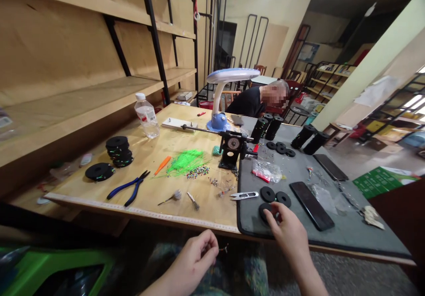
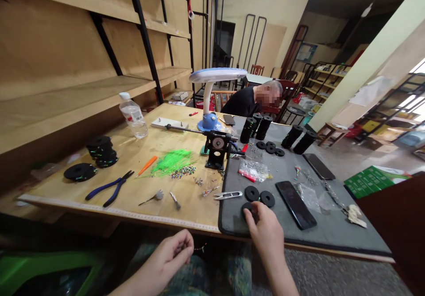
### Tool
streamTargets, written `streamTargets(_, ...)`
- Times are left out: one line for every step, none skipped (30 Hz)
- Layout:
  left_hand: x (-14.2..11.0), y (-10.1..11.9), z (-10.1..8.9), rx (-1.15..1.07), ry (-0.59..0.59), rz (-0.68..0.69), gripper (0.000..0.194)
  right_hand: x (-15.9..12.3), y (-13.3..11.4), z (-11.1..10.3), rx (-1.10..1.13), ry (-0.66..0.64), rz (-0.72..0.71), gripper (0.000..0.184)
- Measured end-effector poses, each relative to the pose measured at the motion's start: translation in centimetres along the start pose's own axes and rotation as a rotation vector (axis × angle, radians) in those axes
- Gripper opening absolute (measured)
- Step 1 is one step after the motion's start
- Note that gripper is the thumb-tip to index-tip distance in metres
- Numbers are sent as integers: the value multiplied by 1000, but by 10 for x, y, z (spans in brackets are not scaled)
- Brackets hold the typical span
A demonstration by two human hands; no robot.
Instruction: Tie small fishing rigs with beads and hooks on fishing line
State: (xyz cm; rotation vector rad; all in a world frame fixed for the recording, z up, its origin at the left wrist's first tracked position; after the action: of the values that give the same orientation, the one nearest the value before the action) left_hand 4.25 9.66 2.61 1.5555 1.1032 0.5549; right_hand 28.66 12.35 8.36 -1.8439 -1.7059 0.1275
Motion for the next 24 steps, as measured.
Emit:
streamTargets(-3,-3,0,20,-5,-6,21,0,10,-3,-65,26,27,27)
streamTargets(-5,-6,0,42,-12,-12,22,0,16,-4,-110,36,30,28)
streamTargets(-7,-8,0,68,-22,-18,22,0,19,-4,-137,39,27,27)
streamTargets(-9,-11,0,100,-34,-24,22,0,20,-2,-147,33,22,27)
streamTargets(-11,-14,0,140,-46,-29,22,0,22,1,-145,18,28,26)
streamTargets(-12,-17,0,187,-57,-36,21,0,25,4,-133,-3,50,26)
streamTargets(-13,-21,0,238,-66,-42,20,1,29,7,-111,-24,90,27)
streamTargets(-14,-25,-1,290,-72,-48,19,1,34,9,-81,-43,138,28)
streamTargets(-14,-30,-1,339,-78,-52,17,2,39,10,-40,-54,185,28)
streamTargets(-15,-35,-1,383,-83,-57,16,2,44,11,23,-55,225,27)
streamTargets(-15,-41,-1,421,-88,-62,15,3,48,11,100,-45,251,25)
streamTargets(-15,-47,-1,457,-92,-68,14,3,51,10,181,-29,264,23)
streamTargets(-15,-54,-1,491,-95,-75,14,4,52,9,257,-14,265,21)
streamTargets(-15,-60,-1,526,-96,-85,13,5,52,9,324,-2,259,20)
streamTargets(-15,-67,-2,560,-96,-96,13,5,52,8,374,4,249,20)
streamTargets(-14,-74,-3,595,-96,-113,13,5,50,7,403,6,236,22)
streamTargets(-14,-82,-4,634,-95,-135,14,5,48,6,431,12,227,26)
streamTargets(-14,-89,-6,676,-93,-161,14,4,46,2,480,33,229,30)
streamTargets(-14,-97,-9,719,-90,-187,15,3,46,-3,550,69,242,35)
streamTargets(-14,-103,-11,760,-88,-209,16,1,46,-9,635,113,262,37)
streamTargets(-14,-110,-13,797,-88,-231,17,-1,46,-15,729,160,285,37)
streamTargets(-14,-116,-15,828,-89,-246,18,-4,46,-21,821,206,303,36)
streamTargets(-15,-121,-17,853,-92,-258,20,-6,45,-27,897,243,312,35)
streamTargets(-15,-126,-20,872,-94,-271,22,-7,43,-32,951,266,313,33)
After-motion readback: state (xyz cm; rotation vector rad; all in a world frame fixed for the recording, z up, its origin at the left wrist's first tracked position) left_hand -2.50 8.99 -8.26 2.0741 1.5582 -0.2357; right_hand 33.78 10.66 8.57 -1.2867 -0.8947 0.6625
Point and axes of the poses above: each hand's wrist, its own x-axis towards the middle knuckle, its own z-axis out of the palm, y = z × x, the point moved 10 cm from there along x, towards the middle knuckle, and after that the axes turned 5 degrees about x, right-handed, at the moved point
